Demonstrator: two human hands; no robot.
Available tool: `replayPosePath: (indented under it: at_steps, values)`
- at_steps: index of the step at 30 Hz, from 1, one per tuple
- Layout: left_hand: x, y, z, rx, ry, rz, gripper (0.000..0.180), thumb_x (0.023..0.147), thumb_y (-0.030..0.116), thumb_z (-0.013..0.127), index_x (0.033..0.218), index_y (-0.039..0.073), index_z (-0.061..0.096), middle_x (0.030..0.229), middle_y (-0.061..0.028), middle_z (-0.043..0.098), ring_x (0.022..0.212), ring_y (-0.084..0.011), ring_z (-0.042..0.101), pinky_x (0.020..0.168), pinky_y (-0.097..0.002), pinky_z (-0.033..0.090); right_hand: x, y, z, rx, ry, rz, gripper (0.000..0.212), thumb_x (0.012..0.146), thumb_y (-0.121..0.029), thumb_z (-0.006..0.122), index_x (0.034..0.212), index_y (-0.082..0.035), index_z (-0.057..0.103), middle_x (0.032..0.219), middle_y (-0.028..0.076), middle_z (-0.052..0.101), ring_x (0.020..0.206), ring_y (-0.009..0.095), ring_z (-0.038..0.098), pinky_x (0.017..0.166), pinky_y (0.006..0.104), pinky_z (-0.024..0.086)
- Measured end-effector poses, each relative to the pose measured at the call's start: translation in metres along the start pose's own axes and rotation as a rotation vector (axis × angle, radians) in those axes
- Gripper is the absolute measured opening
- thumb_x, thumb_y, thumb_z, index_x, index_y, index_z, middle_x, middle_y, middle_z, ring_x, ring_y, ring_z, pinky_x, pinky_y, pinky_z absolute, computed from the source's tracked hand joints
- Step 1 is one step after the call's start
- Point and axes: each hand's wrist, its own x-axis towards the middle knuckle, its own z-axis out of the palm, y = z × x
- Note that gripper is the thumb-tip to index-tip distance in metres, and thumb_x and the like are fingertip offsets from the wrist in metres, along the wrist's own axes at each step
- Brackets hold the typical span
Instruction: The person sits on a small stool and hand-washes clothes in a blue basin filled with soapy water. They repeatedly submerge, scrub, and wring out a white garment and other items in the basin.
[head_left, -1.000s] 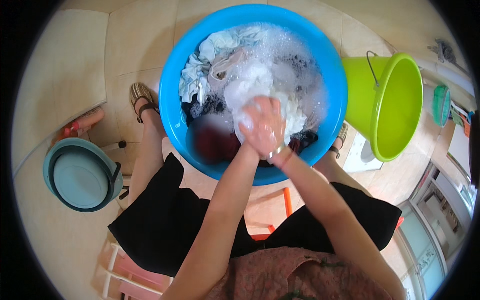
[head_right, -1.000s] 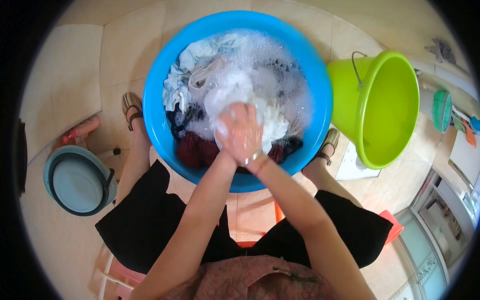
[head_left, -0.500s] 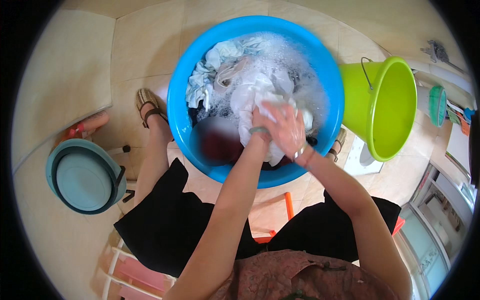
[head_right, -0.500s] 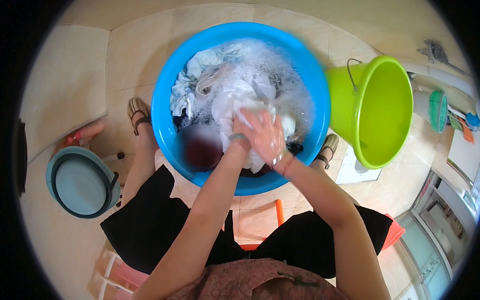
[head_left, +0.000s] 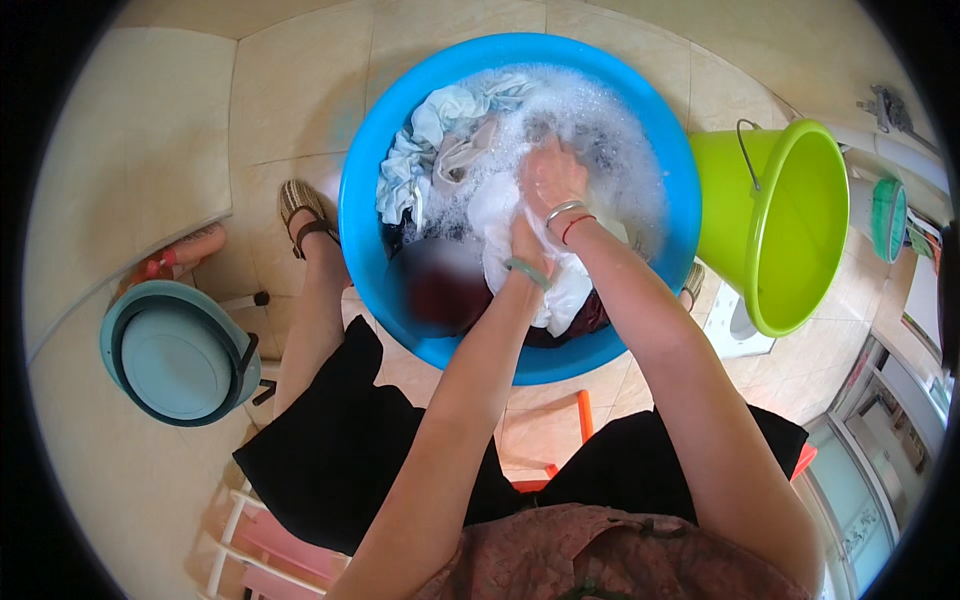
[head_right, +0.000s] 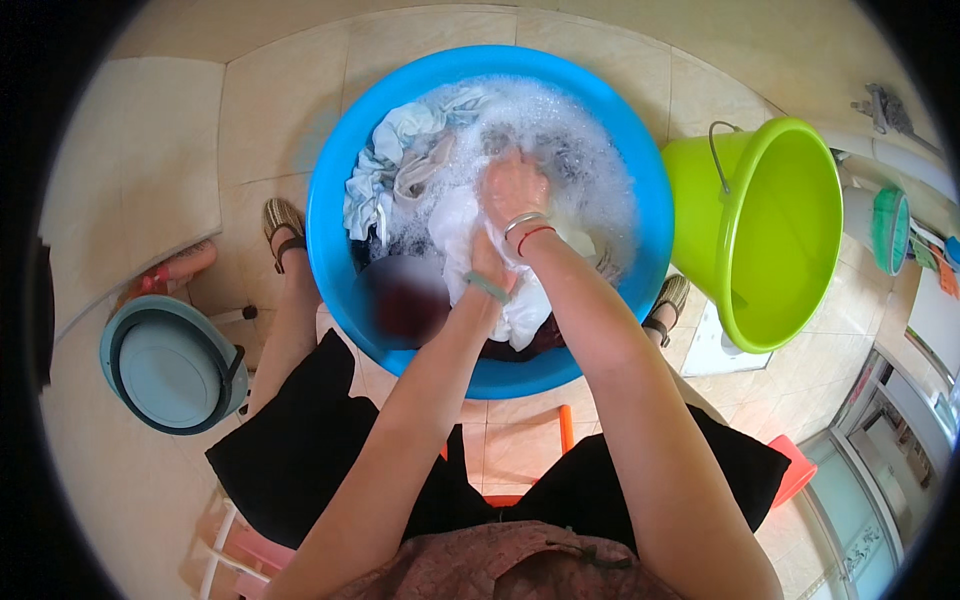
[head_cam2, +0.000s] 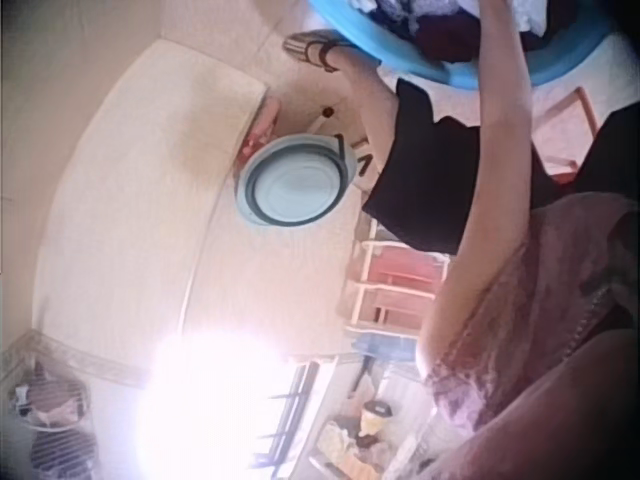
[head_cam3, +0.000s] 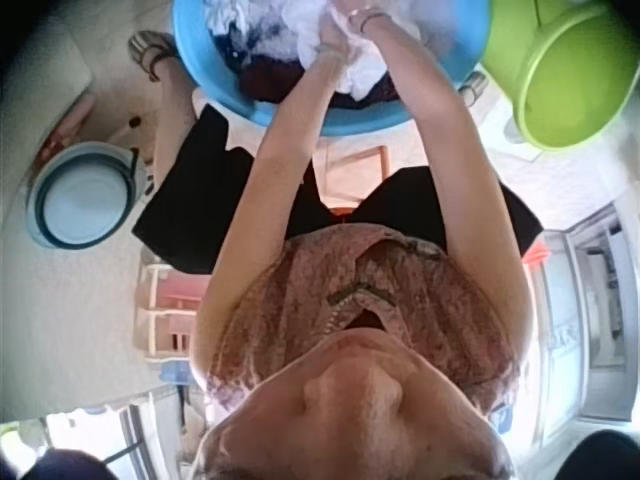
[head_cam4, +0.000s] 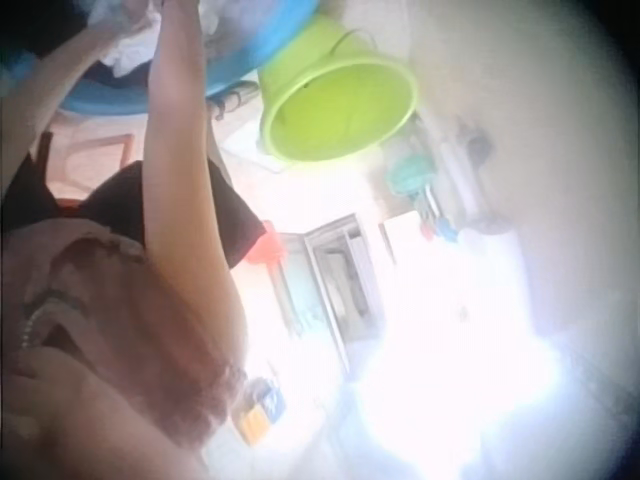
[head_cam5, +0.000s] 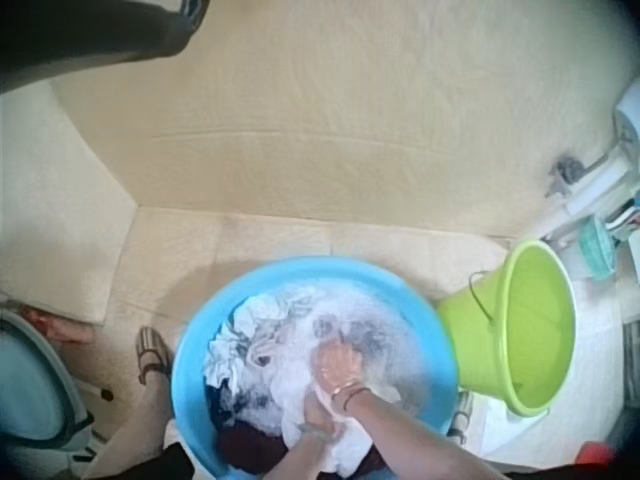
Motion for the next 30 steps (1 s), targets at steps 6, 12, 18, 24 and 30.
replayPosePath:
  at_steps: [6, 12, 18, 24, 30]
  values:
    - [-0.003, 0.004, -0.013, -0.168, -0.139, -0.165, 0.044, 0.096, 0.037, 0.039, 0.126, 0.008, 0.052, 0.120, -0.0096, 0.058, 0.108, -0.0255, 0.056, 0.094, -0.0375, 0.045, -0.086, 0.003, -0.037, 0.244, 0.150, -0.232, 0.013, 0.082, -0.022, 0.059, 0.084, -0.009, 0.058, 0.094, 0.009, 0.054, 0.078, 0.032, 0.056, 0.064, 0.0435, 0.052]
    - [-0.005, 0.002, -0.020, -0.212, -0.226, -0.172, 0.048, 0.096, 0.041, 0.034, 0.122, 0.006, 0.054, 0.117, -0.0118, 0.059, 0.104, -0.0259, 0.056, 0.094, -0.0387, 0.045, -0.111, 0.006, -0.032, 0.286, 0.055, -0.230, 0.012, 0.082, -0.020, 0.060, 0.082, -0.009, 0.058, 0.093, 0.009, 0.056, 0.079, 0.032, 0.058, 0.059, 0.0421, 0.050]
    - [0.001, -0.002, -0.004, -0.063, 0.018, -0.078, 0.039, 0.095, 0.033, 0.041, 0.121, 0.007, 0.055, 0.117, -0.0057, 0.059, 0.108, -0.0215, 0.056, 0.093, -0.0344, 0.046, -0.026, 0.016, 0.002, 0.149, -0.032, -0.004, 0.022, 0.087, -0.024, 0.052, 0.081, -0.006, 0.061, 0.090, 0.015, 0.062, 0.074, 0.033, 0.063, 0.063, 0.0465, 0.051]
    - [0.013, -0.005, -0.012, -0.046, 0.076, -0.102, 0.044, 0.095, 0.036, 0.040, 0.125, 0.007, 0.053, 0.121, -0.0070, 0.058, 0.109, -0.0233, 0.056, 0.094, -0.0362, 0.045, -0.015, 0.024, 0.011, 0.094, 0.139, -0.135, 0.019, 0.085, -0.024, 0.054, 0.081, -0.008, 0.062, 0.089, 0.012, 0.061, 0.078, 0.034, 0.061, 0.064, 0.0442, 0.052]
    - [-0.008, -0.004, -0.019, -0.356, -0.338, -0.266, 0.055, 0.092, 0.050, 0.039, 0.127, 0.009, 0.051, 0.122, -0.0103, 0.057, 0.109, -0.0299, 0.054, 0.098, -0.0427, 0.042, -0.123, 0.001, -0.056, 0.431, 0.088, -0.261, 0.012, 0.078, -0.020, 0.063, 0.073, -0.010, 0.060, 0.085, 0.006, 0.056, 0.078, 0.027, 0.058, 0.058, 0.0385, 0.050]
